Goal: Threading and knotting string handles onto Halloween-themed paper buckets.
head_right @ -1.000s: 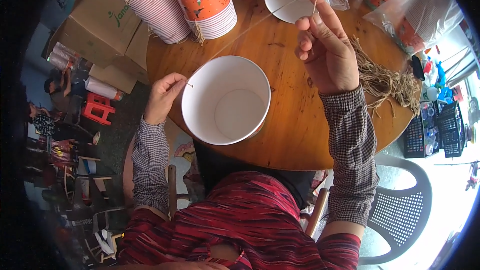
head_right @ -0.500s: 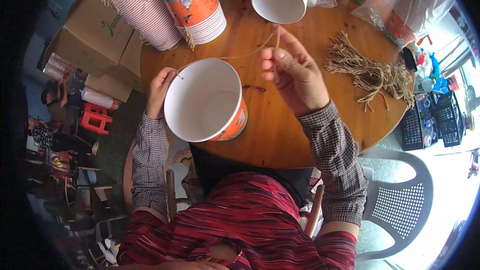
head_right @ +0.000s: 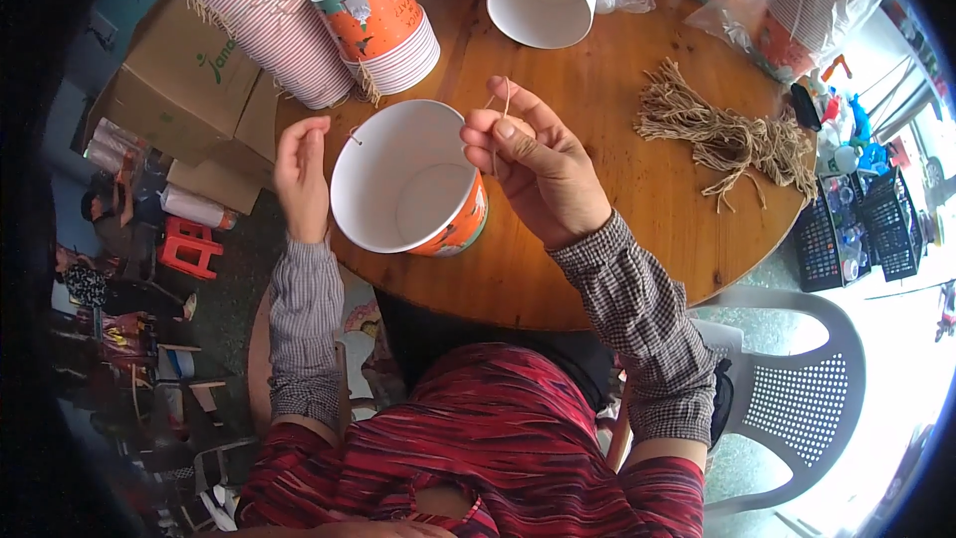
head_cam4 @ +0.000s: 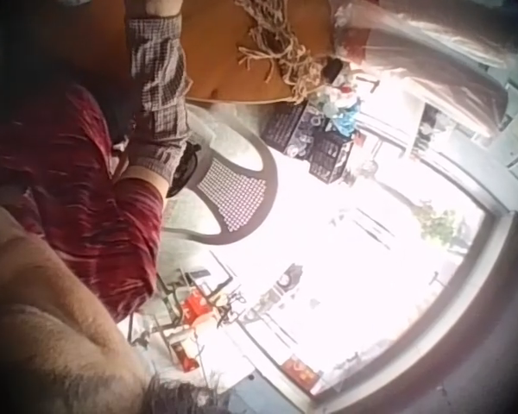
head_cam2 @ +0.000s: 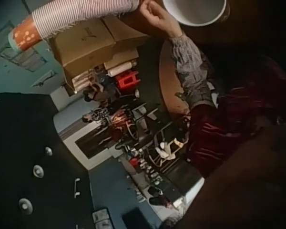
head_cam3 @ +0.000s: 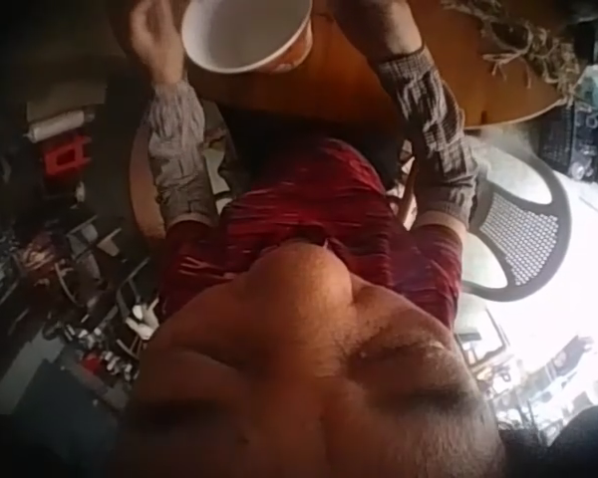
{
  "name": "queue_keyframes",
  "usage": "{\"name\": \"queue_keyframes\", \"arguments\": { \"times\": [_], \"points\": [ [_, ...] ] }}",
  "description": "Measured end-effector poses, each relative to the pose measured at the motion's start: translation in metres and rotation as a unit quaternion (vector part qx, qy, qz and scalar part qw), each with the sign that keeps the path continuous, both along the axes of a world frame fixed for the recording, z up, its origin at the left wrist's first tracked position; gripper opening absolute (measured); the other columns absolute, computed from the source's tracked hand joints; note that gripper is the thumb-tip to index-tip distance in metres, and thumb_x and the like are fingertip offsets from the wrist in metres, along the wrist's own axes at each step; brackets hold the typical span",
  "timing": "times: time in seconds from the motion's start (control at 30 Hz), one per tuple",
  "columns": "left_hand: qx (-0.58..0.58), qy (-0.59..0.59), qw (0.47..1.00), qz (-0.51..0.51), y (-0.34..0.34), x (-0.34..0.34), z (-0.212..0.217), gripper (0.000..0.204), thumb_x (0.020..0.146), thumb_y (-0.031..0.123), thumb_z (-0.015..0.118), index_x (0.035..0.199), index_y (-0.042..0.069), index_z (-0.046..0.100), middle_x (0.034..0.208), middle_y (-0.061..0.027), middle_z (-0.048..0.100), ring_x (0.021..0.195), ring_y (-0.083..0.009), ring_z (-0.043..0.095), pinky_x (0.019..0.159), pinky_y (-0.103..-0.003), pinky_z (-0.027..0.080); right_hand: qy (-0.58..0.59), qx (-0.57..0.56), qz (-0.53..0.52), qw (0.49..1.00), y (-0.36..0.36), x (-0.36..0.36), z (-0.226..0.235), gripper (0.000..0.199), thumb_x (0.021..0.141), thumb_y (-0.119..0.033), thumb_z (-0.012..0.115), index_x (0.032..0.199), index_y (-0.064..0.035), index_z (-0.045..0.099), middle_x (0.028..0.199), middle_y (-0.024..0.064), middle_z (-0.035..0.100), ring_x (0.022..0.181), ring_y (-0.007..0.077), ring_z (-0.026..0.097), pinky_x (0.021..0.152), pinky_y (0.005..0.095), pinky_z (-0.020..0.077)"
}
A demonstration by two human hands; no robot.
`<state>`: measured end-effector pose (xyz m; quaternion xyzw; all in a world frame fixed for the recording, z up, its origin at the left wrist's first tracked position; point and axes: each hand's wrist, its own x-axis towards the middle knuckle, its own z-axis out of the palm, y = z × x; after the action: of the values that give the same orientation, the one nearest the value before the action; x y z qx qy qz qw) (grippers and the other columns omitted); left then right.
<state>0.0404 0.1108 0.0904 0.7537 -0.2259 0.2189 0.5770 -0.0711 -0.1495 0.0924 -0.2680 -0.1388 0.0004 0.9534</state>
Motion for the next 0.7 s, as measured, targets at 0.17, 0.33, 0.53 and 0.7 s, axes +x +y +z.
{"name": "queue_keyframes", "arguments": {
  "times": [0.17, 0.33, 0.53, 0.7],
  "points": [
    [0.141, -0.21, 0.965, -0.067, -0.035, -0.076, 0.038, 0.012, 0.084, 0.012, 0.069, 0.091, 0.004, 0.064, 0.09, -0.0092, 0.063, 0.085, -0.0266, 0.059, 0.079, -0.037, 0.046, 0.014, 0.058, 0.006, 0.998, 0.025, -0.01, 0.009, 0.041, 0.094, -0.008, 0.056, 0.132, -0.0048, 0.041, 0.111, 0.0094, 0.065, 0.108, 0.0202, 0.061, 0.1, 0.0363, 0.0447],
    [0.169, -0.177, 0.967, -0.073, -0.069, -0.103, 0.034, 0.027, 0.073, 0.02, 0.079, 0.092, 0.008, 0.064, 0.088, -0.0038, 0.061, 0.083, -0.0253, 0.058, 0.079, -0.038, 0.043, -0.001, 0.058, -0.002, 0.998, 0.048, -0.022, 0.019, 0.042, 0.094, -0.01, 0.057, 0.133, -0.0049, 0.043, 0.114, 0.0094, 0.065, 0.113, 0.0205, 0.057, 0.1, 0.0374, 0.0426],
    [0.178, -0.207, 0.96, -0.057, -0.079, -0.102, 0.027, 0.017, 0.074, 0.006, 0.074, 0.087, 0.009, 0.063, 0.085, -0.0029, 0.06, 0.082, -0.0256, 0.057, 0.077, -0.038, 0.043, 0.023, 0.052, -0.027, 0.998, 0.045, -0.03, 0.014, 0.041, 0.094, -0.01, 0.056, 0.133, -0.0045, 0.043, 0.114, 0.0098, 0.065, 0.115, 0.0205, 0.056, 0.099, 0.0368, 0.0431],
    [0.219, -0.229, 0.942, -0.112, -0.072, -0.104, 0.035, 0.015, 0.075, 0.01, 0.074, 0.082, 0.009, 0.061, 0.083, -0.0026, 0.059, 0.079, -0.0236, 0.057, 0.076, -0.037, 0.042, 0.091, -0.039, -0.087, 0.991, 0.028, -0.051, -0.012, 0.03, 0.095, -0.011, 0.056, 0.124, -0.0035, 0.051, 0.107, 0.0103, 0.066, 0.103, 0.0197, 0.063, 0.089, 0.0332, 0.0497]
  ]
}}
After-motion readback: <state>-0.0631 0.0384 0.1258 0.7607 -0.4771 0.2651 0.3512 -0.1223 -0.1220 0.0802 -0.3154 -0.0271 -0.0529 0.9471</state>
